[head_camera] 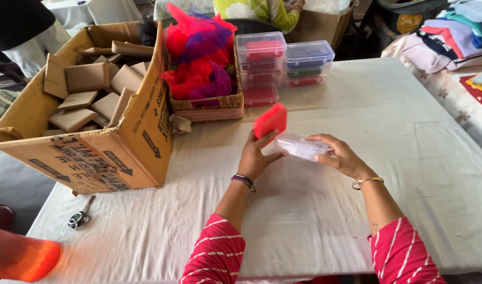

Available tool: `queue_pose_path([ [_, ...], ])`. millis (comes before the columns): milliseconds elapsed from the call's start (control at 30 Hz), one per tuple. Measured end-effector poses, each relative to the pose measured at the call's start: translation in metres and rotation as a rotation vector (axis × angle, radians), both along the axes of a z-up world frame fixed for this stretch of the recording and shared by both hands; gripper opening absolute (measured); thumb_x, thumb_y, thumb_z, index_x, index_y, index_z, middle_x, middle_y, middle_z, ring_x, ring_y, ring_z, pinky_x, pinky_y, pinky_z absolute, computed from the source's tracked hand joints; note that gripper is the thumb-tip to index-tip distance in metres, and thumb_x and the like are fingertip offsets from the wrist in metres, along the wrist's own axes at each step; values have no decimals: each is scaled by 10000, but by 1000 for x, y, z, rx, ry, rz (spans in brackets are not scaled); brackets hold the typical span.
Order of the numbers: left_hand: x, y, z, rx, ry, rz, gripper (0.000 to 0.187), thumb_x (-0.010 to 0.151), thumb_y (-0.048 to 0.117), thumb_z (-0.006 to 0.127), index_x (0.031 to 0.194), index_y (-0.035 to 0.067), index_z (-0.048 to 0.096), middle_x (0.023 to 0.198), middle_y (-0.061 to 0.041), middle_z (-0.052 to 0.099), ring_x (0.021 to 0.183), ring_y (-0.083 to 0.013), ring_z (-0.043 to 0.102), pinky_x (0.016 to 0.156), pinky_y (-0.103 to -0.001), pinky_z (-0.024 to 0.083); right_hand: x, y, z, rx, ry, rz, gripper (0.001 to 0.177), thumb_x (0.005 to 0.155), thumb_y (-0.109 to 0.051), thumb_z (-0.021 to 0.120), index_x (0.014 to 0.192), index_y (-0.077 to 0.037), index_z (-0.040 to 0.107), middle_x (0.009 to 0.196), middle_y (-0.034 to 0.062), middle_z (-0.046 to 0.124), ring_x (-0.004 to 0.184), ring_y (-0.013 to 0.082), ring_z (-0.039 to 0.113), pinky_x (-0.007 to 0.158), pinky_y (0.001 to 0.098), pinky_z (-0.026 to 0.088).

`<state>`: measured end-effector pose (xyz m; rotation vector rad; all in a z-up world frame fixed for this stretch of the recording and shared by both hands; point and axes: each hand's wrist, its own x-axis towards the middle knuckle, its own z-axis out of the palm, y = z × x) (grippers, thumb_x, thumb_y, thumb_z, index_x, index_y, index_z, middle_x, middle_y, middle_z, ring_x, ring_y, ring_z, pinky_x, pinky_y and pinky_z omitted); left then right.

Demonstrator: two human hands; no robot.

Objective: Wrapping cardboard-packaged items in red net fabric and placing them into clear plastic containers.

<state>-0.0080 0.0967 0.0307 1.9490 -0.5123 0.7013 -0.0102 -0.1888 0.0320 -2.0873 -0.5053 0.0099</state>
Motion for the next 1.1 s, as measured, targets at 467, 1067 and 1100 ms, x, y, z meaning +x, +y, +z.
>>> queue_pose_path([
  [467,4,-8,-10,-63,102,-209,260,788,194,889,961,46,764,1151,-103,647,996,-223,703,841,-338,608,1,22,-8,390,73,-157,853,784,-281,838,1410,-156,274,1138,111,627,1046,176,638,932,328,543],
  [1067,20,36,13,-552,259,59,353,1024,157,558,1376,170,570,1165,-9,668,758,-76,658,558,-229,504,-18,26,21,-309,35,-53,1597,490,-253,1004,1589,-268,-154,1599,123,326,1482,285,344,1211,397,301],
  [1100,20,34,11,-552,259,59,353,1024,157,558,1376,170,570,1165,-9,668,758,-76,658,558,-229,504,-16,25,16,-308,35,-53,1597,490,-253,1004,1589,-268,-154,1599,123,326,1482,285,344,1211,397,301],
])
